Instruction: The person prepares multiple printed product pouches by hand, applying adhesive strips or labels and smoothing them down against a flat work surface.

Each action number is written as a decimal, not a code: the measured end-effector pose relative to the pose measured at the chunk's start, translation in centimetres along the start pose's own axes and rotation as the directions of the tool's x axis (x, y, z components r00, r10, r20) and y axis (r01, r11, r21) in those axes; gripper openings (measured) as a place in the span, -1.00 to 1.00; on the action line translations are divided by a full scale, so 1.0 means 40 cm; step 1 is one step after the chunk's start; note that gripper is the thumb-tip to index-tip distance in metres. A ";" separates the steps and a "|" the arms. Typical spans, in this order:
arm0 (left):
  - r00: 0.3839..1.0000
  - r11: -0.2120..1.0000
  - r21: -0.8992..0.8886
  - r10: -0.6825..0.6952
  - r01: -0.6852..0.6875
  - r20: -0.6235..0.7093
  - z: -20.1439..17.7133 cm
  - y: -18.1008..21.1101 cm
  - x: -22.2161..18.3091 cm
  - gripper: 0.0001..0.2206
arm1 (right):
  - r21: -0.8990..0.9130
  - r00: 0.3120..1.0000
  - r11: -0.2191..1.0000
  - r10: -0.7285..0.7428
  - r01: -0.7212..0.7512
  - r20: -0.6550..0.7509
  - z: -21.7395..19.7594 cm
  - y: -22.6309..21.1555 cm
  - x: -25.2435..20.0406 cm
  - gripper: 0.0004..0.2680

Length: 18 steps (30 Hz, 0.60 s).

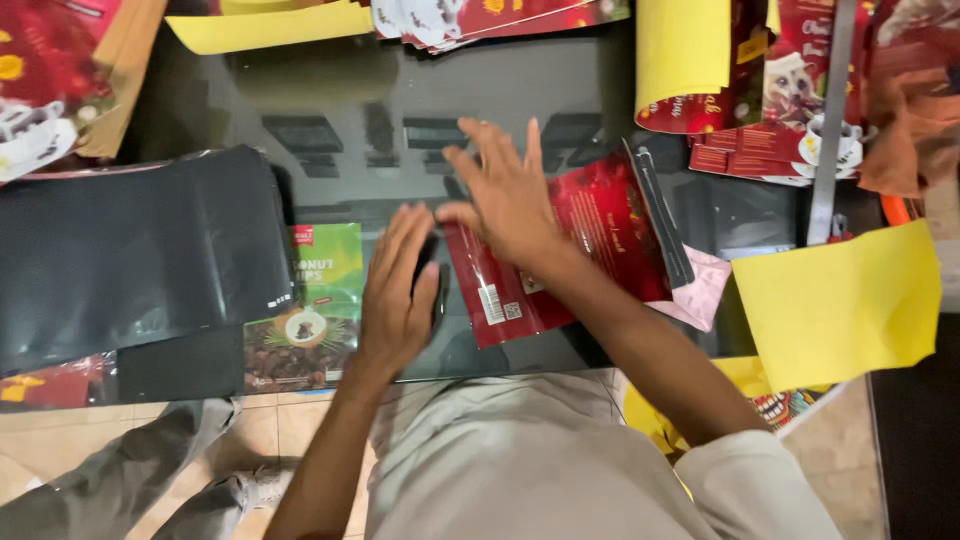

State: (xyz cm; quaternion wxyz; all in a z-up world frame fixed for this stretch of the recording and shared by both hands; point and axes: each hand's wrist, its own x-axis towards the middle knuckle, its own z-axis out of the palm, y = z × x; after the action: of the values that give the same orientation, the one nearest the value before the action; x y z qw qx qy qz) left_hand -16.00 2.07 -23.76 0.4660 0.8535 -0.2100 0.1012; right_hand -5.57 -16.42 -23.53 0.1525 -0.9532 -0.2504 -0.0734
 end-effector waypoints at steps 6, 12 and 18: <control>0.961 0.932 0.351 -0.005 -0.096 0.275 0.050 -0.004 0.033 -0.55 | -0.209 0.999 0.977 0.038 -0.040 -0.013 0.053 -0.089 -0.298 -0.37; 0.898 0.899 0.426 -0.101 -0.103 0.429 0.048 -0.011 0.024 0.22 | 0.411 0.969 0.883 0.248 -0.225 -0.001 -0.048 -0.085 -0.655 -0.57; 0.882 0.888 0.431 -0.070 -0.157 0.466 0.041 -0.016 0.026 0.43 | 0.792 0.557 0.414 0.823 -0.450 -0.114 -0.224 0.098 -0.641 -0.92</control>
State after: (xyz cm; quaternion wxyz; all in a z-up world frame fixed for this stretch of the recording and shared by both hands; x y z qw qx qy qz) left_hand -14.84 0.73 -24.74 0.1848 0.9324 -0.3064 -0.0512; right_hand -26.33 -34.25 -21.61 0.5659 -0.7888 0.1891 -0.1474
